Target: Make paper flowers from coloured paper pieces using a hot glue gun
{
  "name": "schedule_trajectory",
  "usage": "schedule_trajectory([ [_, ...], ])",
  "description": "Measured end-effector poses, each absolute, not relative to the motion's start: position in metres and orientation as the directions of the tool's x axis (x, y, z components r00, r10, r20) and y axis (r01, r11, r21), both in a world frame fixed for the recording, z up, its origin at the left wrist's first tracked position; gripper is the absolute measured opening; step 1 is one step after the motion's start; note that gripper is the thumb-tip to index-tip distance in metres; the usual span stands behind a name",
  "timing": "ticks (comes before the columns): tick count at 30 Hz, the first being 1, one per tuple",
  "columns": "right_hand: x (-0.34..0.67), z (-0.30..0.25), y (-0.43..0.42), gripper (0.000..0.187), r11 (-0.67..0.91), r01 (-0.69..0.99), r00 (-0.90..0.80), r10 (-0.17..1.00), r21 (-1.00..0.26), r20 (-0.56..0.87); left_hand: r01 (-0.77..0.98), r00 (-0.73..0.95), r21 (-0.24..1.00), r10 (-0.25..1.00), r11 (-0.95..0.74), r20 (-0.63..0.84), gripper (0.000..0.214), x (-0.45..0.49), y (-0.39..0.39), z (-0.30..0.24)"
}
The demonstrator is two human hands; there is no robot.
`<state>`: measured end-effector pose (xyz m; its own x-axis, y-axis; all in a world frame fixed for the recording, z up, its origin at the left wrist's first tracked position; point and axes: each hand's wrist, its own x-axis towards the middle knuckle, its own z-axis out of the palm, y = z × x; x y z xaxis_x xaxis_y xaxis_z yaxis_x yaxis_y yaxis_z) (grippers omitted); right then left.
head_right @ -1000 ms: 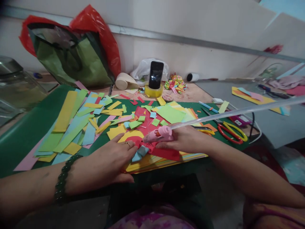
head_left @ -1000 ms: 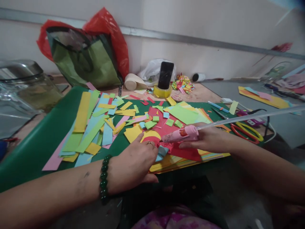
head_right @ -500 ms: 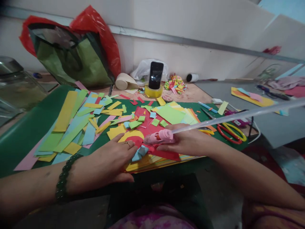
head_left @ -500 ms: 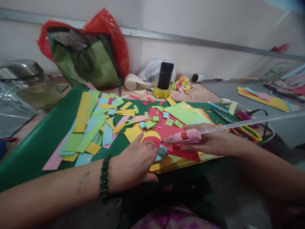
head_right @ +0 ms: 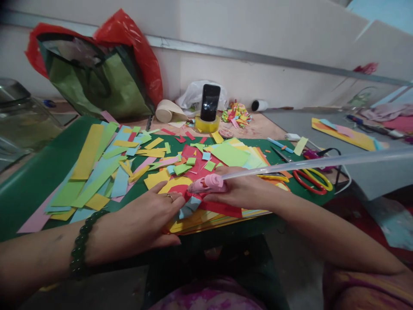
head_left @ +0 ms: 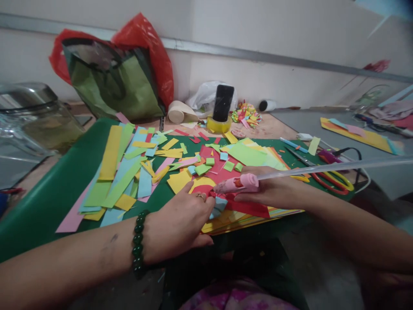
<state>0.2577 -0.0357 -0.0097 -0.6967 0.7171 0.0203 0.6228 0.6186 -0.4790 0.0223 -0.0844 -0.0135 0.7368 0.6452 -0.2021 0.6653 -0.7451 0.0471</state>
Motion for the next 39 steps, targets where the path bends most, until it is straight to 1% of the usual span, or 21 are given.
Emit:
schedule_trajectory([
  [3,0.257,-0.007,-0.034,0.032,0.664,0.616,-0.747,0.663,-0.423,-0.046,0.684,0.714,0.054,0.652,-0.728,-0.253,0.048,0.023,-0.085,-0.011],
  [5,0.258,-0.003,-0.033,0.032,0.651,0.616,-0.755,0.649,-0.445,-0.095,0.685,0.711,0.057,0.650,-0.726,-0.269,0.047,0.023,-0.086,-0.012],
  [7,0.258,0.000,-0.033,0.033,0.636,0.601,-0.759,0.644,-0.484,-0.095,0.682,0.714,0.056,0.647,-0.729,-0.266,0.046,0.022,-0.087,-0.013],
  [9,0.256,0.001,-0.033,0.034,0.643,0.594,-0.758,0.648,-0.483,-0.070,0.678,0.720,0.054,0.647,-0.733,-0.249,0.045,0.021,-0.088,-0.016],
  [11,0.254,0.001,-0.033,0.034,0.641,0.629,-0.733,0.677,-0.440,-0.062,0.672,0.728,0.051,0.647,-0.739,-0.228,0.043,0.020,-0.089,-0.017],
  [14,0.252,0.003,-0.032,0.031,0.612,0.679,-0.706,0.696,-0.405,-0.132,0.670,0.728,0.039,0.646,-0.741,-0.230,0.041,0.021,-0.090,-0.015],
  [16,0.255,0.007,-0.033,0.031,0.589,0.668,-0.713,0.680,-0.455,-0.168,0.668,0.726,0.035,0.642,-0.743,-0.246,0.039,0.022,-0.090,-0.013],
  [19,0.261,0.013,-0.036,0.037,0.502,0.603,-0.723,0.673,-0.620,-0.158,0.670,0.725,0.036,0.644,-0.741,-0.243,0.038,0.022,-0.089,-0.011],
  [21,0.262,0.014,-0.038,0.042,0.401,0.551,-0.697,0.704,-0.732,-0.138,0.673,0.726,0.041,0.649,-0.739,-0.227,0.036,0.022,-0.089,-0.013],
  [22,0.262,0.014,-0.039,0.043,0.358,0.532,-0.675,0.726,-0.767,-0.129,0.673,0.727,0.042,0.650,-0.738,-0.221,0.036,0.022,-0.089,-0.013],
  [24,0.261,0.013,-0.040,0.044,0.319,0.504,-0.633,0.768,-0.803,-0.092,0.676,0.726,0.044,0.653,-0.736,-0.215,0.037,0.022,-0.089,-0.014],
  [25,0.260,0.013,-0.040,0.043,0.332,0.494,-0.619,0.784,-0.804,-0.056,0.680,0.722,0.047,0.657,-0.732,-0.217,0.038,0.022,-0.089,-0.014],
  [27,0.261,0.014,-0.040,0.039,0.408,0.461,-0.598,0.799,-0.789,0.064,0.692,0.711,0.059,0.666,-0.719,-0.225,0.042,0.022,-0.089,-0.013],
  [29,0.265,0.016,-0.040,0.035,0.459,0.449,-0.533,0.826,-0.767,0.183,0.697,0.706,0.068,0.667,-0.714,-0.239,0.044,0.022,-0.089,-0.011],
  [30,0.268,0.016,-0.039,0.032,0.452,0.455,-0.451,0.860,-0.767,0.239,0.695,0.708,0.070,0.664,-0.715,-0.240,0.045,0.022,-0.089,-0.011],
  [32,0.275,0.017,-0.037,0.029,0.379,0.458,-0.213,0.925,-0.804,0.315,0.691,0.714,0.074,0.662,-0.719,-0.228,0.046,0.021,-0.089,-0.010],
  [34,0.282,0.016,-0.034,0.030,0.314,0.411,0.004,0.938,-0.856,0.346,0.686,0.721,0.086,0.660,-0.722,-0.211,0.046,0.021,-0.089,-0.011],
  [35,0.285,0.015,-0.033,0.032,0.311,0.375,0.056,0.933,-0.873,0.357,0.684,0.724,0.090,0.659,-0.723,-0.205,0.047,0.021,-0.089,-0.011],
  [36,0.287,0.015,-0.031,0.033,0.316,0.345,0.064,0.932,-0.884,0.358,0.684,0.724,0.091,0.659,-0.723,-0.206,0.047,0.021,-0.088,-0.011],
  [39,0.289,0.015,-0.032,0.035,0.325,0.296,0.041,0.935,-0.898,0.352,0.686,0.719,0.076,0.659,-0.723,-0.222,0.048,0.021,-0.088,-0.012],
])
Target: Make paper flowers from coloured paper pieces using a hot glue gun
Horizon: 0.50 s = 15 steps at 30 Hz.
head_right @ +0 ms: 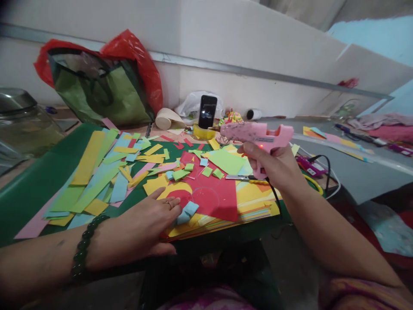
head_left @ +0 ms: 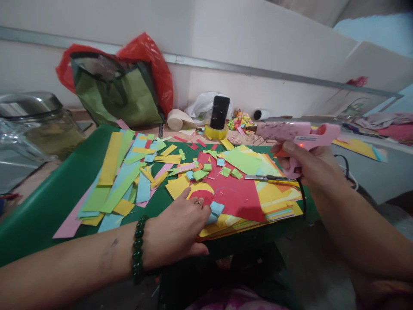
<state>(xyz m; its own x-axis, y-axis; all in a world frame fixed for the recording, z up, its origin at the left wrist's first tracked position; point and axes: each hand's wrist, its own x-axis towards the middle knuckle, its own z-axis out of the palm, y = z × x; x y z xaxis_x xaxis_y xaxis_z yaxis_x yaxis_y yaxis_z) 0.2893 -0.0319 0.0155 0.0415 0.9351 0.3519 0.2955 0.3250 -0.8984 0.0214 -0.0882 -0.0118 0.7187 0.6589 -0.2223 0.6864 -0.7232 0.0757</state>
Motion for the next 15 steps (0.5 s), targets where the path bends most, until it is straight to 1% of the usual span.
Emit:
schedule_trajectory([
  [2,0.289,0.017,-0.036,0.038,0.313,0.304,0.016,0.943,-0.900,0.333,0.687,0.716,0.066,0.659,-0.724,-0.231,0.047,0.021,-0.088,-0.011],
  [4,0.285,0.019,-0.040,0.038,0.323,0.345,-0.054,0.944,-0.881,0.325,0.685,0.716,0.058,0.655,-0.727,-0.242,0.047,0.021,-0.089,-0.011],
  [6,0.279,0.019,-0.044,0.034,0.366,0.413,-0.229,0.928,-0.834,0.294,0.683,0.714,0.048,0.654,-0.728,-0.249,0.047,0.021,-0.089,-0.011],
  [8,0.270,0.016,-0.047,0.032,0.410,0.460,-0.423,0.881,-0.788,0.211,0.680,0.718,0.043,0.653,-0.732,-0.238,0.048,0.020,-0.089,-0.012],
  [9,0.266,0.014,-0.047,0.032,0.410,0.475,-0.486,0.860,-0.779,0.156,0.678,0.722,0.046,0.653,-0.734,-0.230,0.048,0.020,-0.089,-0.013],
  [10,0.261,0.010,-0.047,0.034,0.394,0.488,-0.524,0.846,-0.779,0.099,0.676,0.725,0.050,0.652,-0.735,-0.224,0.049,0.020,-0.089,-0.013],
  [12,0.255,0.000,-0.046,0.038,0.351,0.524,-0.546,0.838,-0.776,0.011,0.676,0.726,0.056,0.650,-0.735,-0.225,0.050,0.021,-0.089,-0.014],
  [15,0.251,-0.013,-0.040,0.042,0.370,0.579,-0.572,0.820,-0.727,-0.038,0.681,0.720,0.059,0.652,-0.730,-0.239,0.050,0.021,-0.089,-0.014],
])
